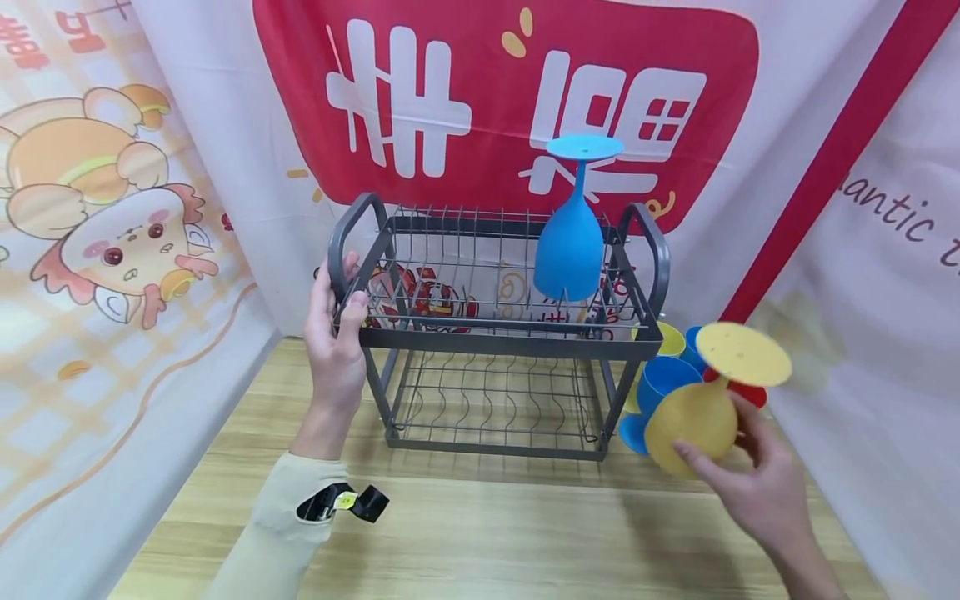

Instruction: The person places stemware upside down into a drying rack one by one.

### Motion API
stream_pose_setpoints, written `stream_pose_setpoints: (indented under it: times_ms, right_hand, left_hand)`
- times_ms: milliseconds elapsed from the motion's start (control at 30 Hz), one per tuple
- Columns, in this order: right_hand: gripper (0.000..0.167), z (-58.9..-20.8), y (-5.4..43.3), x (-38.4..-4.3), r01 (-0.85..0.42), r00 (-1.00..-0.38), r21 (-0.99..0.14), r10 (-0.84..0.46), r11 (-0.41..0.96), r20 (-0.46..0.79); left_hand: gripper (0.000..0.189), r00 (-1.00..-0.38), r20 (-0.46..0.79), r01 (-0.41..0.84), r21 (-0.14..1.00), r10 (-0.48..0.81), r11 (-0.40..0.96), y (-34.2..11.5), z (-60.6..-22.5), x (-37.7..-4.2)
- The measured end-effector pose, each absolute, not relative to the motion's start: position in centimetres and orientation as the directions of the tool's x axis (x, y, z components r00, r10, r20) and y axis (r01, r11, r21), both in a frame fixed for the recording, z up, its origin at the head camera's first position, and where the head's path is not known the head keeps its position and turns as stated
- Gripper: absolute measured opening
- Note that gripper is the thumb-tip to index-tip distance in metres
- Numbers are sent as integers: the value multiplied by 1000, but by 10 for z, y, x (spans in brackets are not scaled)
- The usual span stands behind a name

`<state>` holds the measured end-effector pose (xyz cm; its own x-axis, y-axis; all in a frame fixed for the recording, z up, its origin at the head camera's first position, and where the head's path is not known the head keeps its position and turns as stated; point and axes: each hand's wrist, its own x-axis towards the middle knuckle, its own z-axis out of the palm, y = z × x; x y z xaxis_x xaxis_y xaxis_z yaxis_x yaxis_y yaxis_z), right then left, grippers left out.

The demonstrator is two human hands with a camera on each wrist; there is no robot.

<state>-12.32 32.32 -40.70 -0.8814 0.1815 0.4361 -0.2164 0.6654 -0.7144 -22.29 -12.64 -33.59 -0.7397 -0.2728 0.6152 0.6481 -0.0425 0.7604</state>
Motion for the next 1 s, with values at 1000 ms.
stream_pose_setpoints:
  times_ms: [1000]
  right_hand:
    - [72,-232,275,-157,-321,-911,-747,25,583,412]
  left_hand:
    - [58,-757,597,627,778,-268,-39,-125,-334,-219]
